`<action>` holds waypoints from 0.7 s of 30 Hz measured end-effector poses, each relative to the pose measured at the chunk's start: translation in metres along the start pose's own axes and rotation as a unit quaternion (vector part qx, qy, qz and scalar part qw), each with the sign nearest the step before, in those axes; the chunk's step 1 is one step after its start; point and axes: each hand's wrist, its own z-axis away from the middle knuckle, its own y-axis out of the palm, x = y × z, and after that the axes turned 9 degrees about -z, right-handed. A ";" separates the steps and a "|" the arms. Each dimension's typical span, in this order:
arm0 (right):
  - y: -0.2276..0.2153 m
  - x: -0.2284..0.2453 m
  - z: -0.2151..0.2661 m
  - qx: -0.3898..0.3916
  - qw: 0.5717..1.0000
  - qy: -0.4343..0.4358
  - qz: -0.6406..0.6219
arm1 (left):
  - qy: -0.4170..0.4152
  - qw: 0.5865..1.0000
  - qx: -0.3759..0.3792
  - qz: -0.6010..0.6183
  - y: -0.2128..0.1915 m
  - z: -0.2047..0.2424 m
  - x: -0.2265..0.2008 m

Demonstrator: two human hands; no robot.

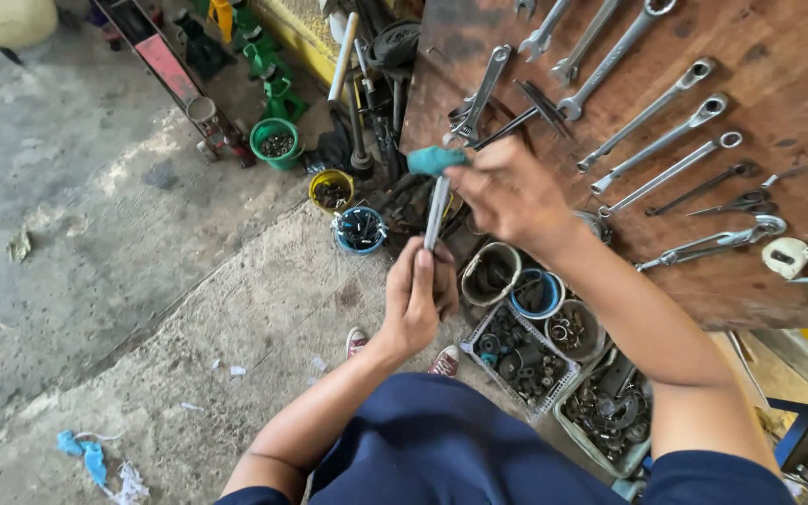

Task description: Cleaning and organizing various wrenches on a tool board.

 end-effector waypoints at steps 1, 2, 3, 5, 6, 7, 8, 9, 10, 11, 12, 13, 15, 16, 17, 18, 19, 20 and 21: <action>0.002 0.001 -0.003 0.000 1.000 0.000 -0.004 | -0.001 1.000 -0.003 -0.001 -0.002 0.001 0.002; 0.005 0.000 -0.007 -0.003 1.000 -0.011 -0.011 | 0.001 1.000 -0.017 -0.006 -0.005 0.002 0.003; 0.008 -0.001 -0.011 -0.006 1.000 -0.022 -0.019 | 0.004 0.999 -0.031 -0.012 -0.008 0.003 0.004; 0.012 -0.027 0.001 0.012 0.996 0.031 -0.088 | 0.013 0.999 -0.032 -0.015 -0.009 0.003 0.001; 0.015 -0.036 0.010 0.033 0.983 0.094 -0.151 | 0.015 0.999 -0.026 -0.014 -0.008 0.007 0.001; 0.017 -0.041 0.007 0.034 0.983 0.092 -0.157 | 0.014 0.999 -0.032 -0.015 -0.008 0.010 -0.002; 0.019 -0.046 0.005 0.023 0.978 0.127 -0.162 | 0.017 0.999 -0.026 -0.013 -0.008 0.011 -0.004; 0.019 -0.052 0.002 0.012 0.973 0.162 -0.167 | 0.020 1.000 -0.021 -0.011 -0.007 0.011 -0.007; 0.022 -0.048 -0.002 0.013 0.973 0.159 -0.168 | 0.021 0.999 -0.023 -0.011 -0.009 0.010 -0.008; 0.024 -0.044 -0.007 -0.005 0.992 0.087 -0.094 | 0.022 0.999 -0.035 -0.016 -0.011 0.009 -0.009; 0.026 -0.041 -0.014 -0.024 0.999 0.012 -0.018 | 0.025 0.998 -0.047 -0.023 -0.014 0.006 -0.010; 0.026 -0.037 -0.019 -0.025 0.999 0.008 -0.018 | 0.028 0.998 -0.048 -0.024 -0.020 0.008 -0.003; 0.025 -0.030 -0.030 0.017 0.995 -0.096 0.006 | 0.049 0.997 -0.053 -0.025 -0.031 0.011 0.012; 0.022 -0.035 -0.027 0.017 0.995 -0.097 0.005 | 0.050 0.997 -0.054 -0.026 -0.030 0.010 0.006; 0.018 -0.040 -0.024 0.014 0.989 0.034 -0.145 | 0.051 0.997 -0.050 -0.040 -0.029 0.009 0.000; 0.016 -0.042 -0.018 0.012 0.942 0.168 -0.292 | 0.047 0.996 -0.047 -0.053 -0.027 0.011 -0.004; 0.022 -0.052 -0.016 0.012 0.940 0.171 -0.294 | 0.044 0.997 -0.048 -0.052 -0.025 0.014 -0.007; 0.025 -0.064 -0.016 -0.008 0.943 0.187 -0.276 | 0.036 0.997 -0.048 -0.056 -0.025 0.013 -0.009; 0.027 -0.076 -0.016 -0.028 0.945 0.201 -0.257 | 0.028 0.997 -0.048 -0.059 -0.024 0.012 -0.013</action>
